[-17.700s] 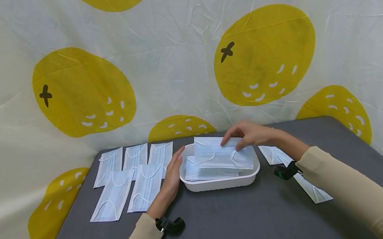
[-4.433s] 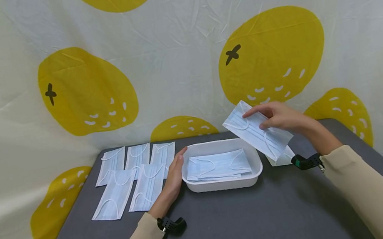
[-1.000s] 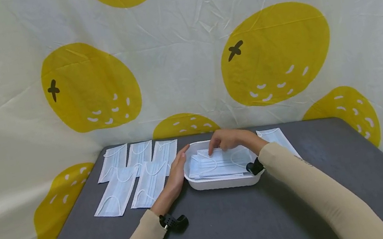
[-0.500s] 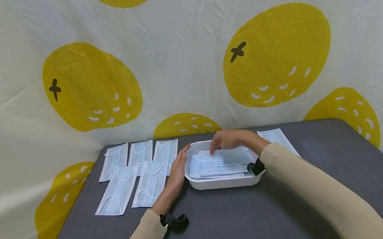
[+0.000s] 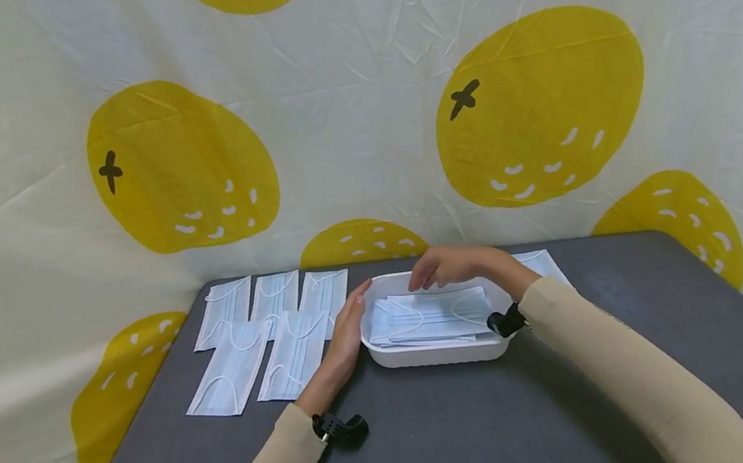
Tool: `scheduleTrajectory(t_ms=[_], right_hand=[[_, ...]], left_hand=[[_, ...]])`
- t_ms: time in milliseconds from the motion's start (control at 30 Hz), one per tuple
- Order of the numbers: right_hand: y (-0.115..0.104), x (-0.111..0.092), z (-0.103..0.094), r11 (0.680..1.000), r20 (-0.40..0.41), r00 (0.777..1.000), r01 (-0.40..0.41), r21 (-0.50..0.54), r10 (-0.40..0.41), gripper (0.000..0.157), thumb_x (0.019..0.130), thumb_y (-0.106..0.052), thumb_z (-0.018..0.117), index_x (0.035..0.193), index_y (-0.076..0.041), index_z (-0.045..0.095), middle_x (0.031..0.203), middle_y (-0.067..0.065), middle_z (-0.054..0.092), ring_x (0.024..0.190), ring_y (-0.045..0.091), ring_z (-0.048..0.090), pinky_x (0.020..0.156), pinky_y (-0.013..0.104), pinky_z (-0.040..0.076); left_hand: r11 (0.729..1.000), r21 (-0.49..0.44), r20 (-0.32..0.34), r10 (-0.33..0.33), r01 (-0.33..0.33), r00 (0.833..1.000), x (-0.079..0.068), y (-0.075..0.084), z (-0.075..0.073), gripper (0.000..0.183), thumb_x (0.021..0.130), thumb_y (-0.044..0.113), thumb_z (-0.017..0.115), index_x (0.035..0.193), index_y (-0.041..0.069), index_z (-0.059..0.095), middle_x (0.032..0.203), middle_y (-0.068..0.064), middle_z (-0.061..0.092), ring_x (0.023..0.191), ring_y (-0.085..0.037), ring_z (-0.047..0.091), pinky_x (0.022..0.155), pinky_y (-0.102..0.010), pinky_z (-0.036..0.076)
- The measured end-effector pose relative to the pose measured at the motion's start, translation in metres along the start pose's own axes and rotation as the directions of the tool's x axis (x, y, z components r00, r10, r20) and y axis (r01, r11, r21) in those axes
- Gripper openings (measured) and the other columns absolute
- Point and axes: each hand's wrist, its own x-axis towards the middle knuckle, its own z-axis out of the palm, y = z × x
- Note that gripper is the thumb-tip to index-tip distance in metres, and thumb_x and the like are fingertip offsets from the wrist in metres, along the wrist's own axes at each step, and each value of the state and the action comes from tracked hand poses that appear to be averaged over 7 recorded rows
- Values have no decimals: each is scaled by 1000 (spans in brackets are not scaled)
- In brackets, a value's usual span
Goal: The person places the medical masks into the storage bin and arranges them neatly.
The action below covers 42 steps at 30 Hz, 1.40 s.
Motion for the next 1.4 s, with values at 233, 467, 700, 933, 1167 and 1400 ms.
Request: scheduleTrajectory(t_ms=[233, 467, 700, 933, 1167, 1400], right_hand=[[7, -17, -3, 996, -61, 997, 44, 76, -40, 47, 91, 12, 39, 132, 10, 62, 134, 31, 64, 126, 48, 61, 108, 58, 50], [15, -45, -9, 985, -175, 982, 92, 148, -66, 38, 99, 5, 47, 135, 7, 61, 134, 34, 61, 123, 51, 59, 103, 55, 55], [25, -84, -13, 982, -316, 947, 107, 157, -52, 34, 103, -3, 53, 136, 4, 61, 133, 32, 63, 118, 45, 64, 97, 45, 60], [43, -122, -9, 979, -441, 897, 118, 168, -33, 33, 104, -6, 56, 135, 5, 61, 131, 30, 65, 108, 21, 72, 89, 32, 61], [64, -151, 0, 958, -520, 854, 147, 247, 3, 32, 105, -6, 56, 134, 6, 59, 119, -1, 71, 103, 4, 71, 89, 31, 61], [90, -172, 7, 951, -595, 798, 104, 290, 95, 33, 104, -6, 58, 133, 9, 58, 108, -17, 71, 98, 1, 70, 84, 23, 60]], left_hand=[[1000, 12, -3, 4, -4, 1000, 0, 1, 1, 50, 115, 36, 27, 160, 19, 39, 169, -6, 34, 159, -27, 24, 131, -53, 14], [1000, 7, -6, 5, -5, 1000, 0, 3, 1, 50, 115, 36, 27, 160, 19, 39, 169, -6, 34, 159, -27, 24, 131, -53, 13], [1000, 23, -4, 5, -5, 1000, -1, 4, 1, 50, 115, 36, 27, 160, 19, 39, 169, -6, 33, 159, -27, 24, 131, -53, 14], [1000, 14, 2, 15, -15, 1000, -1, 4, 2, 50, 115, 35, 27, 160, 19, 39, 169, -6, 33, 159, -28, 24, 131, -53, 13], [1000, 14, 4, 23, -23, 1000, -2, 1, 1, 50, 115, 34, 27, 160, 17, 39, 169, -8, 33, 159, -30, 23, 130, -55, 14], [1000, 11, 7, 14, -14, 1000, -5, 1, -1, 50, 115, 37, 27, 160, 20, 39, 169, -5, 33, 159, -27, 24, 131, -53, 14]])
